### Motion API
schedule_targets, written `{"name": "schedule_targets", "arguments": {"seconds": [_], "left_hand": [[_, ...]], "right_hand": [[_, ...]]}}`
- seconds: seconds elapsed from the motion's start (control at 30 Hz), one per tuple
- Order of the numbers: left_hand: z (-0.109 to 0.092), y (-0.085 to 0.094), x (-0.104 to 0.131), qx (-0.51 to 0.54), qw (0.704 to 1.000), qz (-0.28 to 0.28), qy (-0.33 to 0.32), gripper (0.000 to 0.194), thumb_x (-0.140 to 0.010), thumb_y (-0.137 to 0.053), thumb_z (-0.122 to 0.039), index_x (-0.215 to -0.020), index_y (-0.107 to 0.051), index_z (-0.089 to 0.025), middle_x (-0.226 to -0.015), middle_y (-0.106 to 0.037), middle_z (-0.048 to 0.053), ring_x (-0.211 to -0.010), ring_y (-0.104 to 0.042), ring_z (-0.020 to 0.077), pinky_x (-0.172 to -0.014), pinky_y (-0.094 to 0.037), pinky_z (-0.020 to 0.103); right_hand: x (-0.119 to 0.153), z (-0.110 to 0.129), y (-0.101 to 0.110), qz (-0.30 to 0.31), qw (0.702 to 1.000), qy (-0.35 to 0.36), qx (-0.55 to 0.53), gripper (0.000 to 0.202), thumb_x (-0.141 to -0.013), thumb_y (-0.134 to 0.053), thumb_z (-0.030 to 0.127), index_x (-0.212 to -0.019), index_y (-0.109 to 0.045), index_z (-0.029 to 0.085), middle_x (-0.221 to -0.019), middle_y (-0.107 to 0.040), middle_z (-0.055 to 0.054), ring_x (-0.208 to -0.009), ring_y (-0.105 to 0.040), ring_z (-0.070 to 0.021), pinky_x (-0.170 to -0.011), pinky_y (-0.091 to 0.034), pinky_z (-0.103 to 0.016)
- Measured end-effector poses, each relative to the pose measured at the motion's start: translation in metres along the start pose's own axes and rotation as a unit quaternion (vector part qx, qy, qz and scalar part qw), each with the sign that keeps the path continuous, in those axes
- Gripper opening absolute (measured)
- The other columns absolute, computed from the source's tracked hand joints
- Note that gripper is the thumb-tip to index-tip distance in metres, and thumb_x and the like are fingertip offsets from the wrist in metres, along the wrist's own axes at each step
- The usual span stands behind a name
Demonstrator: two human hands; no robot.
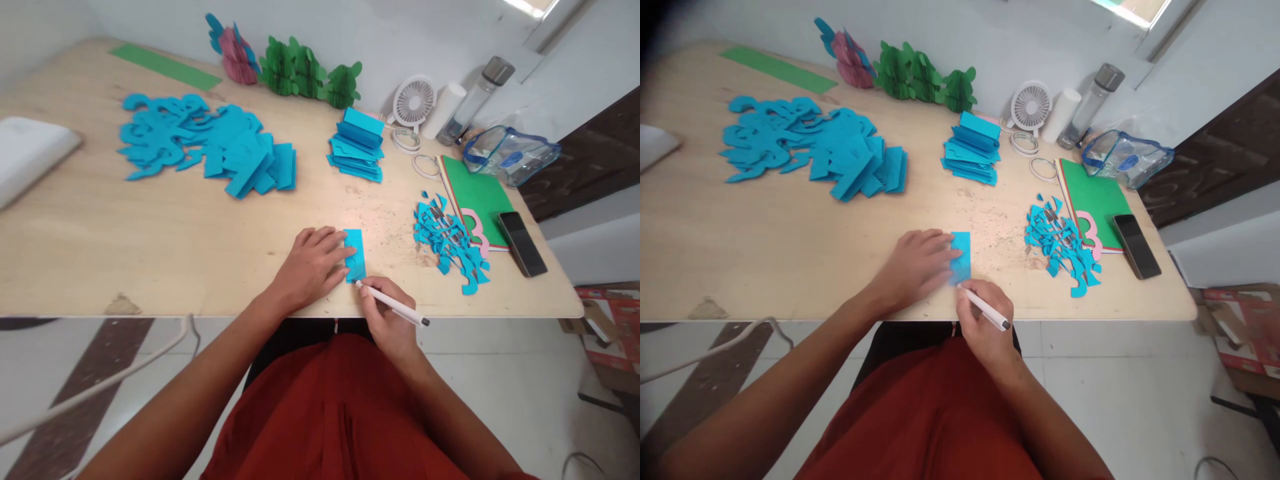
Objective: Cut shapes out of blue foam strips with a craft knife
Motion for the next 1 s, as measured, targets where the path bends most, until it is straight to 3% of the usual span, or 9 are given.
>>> {"name": "schedule_targets", "arguments": {"seconds": [0.23, 0.53, 0.83, 1.0], "left_hand": [[-0.001, 0.001, 0.000, 0.000, 1.000, -0.001, 0.001, 0.031, -0.093, -0.048, -0.034, -0.116, -0.067, -0.023, -0.135, -0.060, 0.010, -0.128, -0.048, 0.0318, -0.105, -0.035, 0.052], [0.000, 0.001, 0.000, 0.002, 1.000, 0.001, 0.004, 0.031, -0.093, -0.048, -0.033, -0.116, -0.067, -0.023, -0.135, -0.060, 0.011, -0.127, -0.048, 0.0321, -0.105, -0.035, 0.052], [0.000, 0.000, 0.000, 0.005, 1.000, 0.002, 0.001, 0.032, -0.094, -0.047, -0.034, -0.115, -0.067, -0.022, -0.135, -0.060, 0.011, -0.128, -0.048, 0.0322, -0.105, -0.034, 0.052], [0.000, 0.001, 0.000, 0.006, 1.000, -0.002, -0.001, 0.032, -0.094, -0.047, -0.034, -0.116, -0.066, -0.022, -0.135, -0.060, 0.011, -0.128, -0.048, 0.0325, -0.104, -0.035, 0.052]], "right_hand": [[0.001, 0.009, -0.007, 0.016, 1.000, 0.013, 0.002, 0.018, -0.091, -0.052, 0.024, -0.085, -0.069, 0.021, -0.080, -0.073, -0.003, -0.073, -0.067, -0.0171, -0.070, -0.051, -0.029], [0.002, -0.001, 0.001, -0.013, 0.999, -0.029, -0.020, 0.016, -0.090, -0.054, 0.028, -0.085, -0.068, 0.022, -0.079, -0.073, -0.003, -0.073, -0.067, -0.0172, -0.069, -0.051, -0.029], [0.000, 0.007, -0.007, 0.009, 1.000, 0.002, 0.005, 0.018, -0.091, -0.053, 0.027, -0.083, -0.068, 0.021, -0.078, -0.073, -0.003, -0.071, -0.066, -0.0173, -0.070, -0.050, -0.030], [0.001, -0.001, -0.004, -0.001, 0.998, -0.043, -0.041, 0.015, -0.089, -0.055, 0.027, -0.086, -0.068, 0.022, -0.079, -0.072, -0.002, -0.073, -0.067, -0.0172, -0.069, -0.052, -0.029]]}}
Point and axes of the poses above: each hand's wrist, its own x-axis away from the middle knuckle, its own y-axis out of the back of the hand, z = x × y, the point moved 9 cm from there along -x, towards the middle knuckle
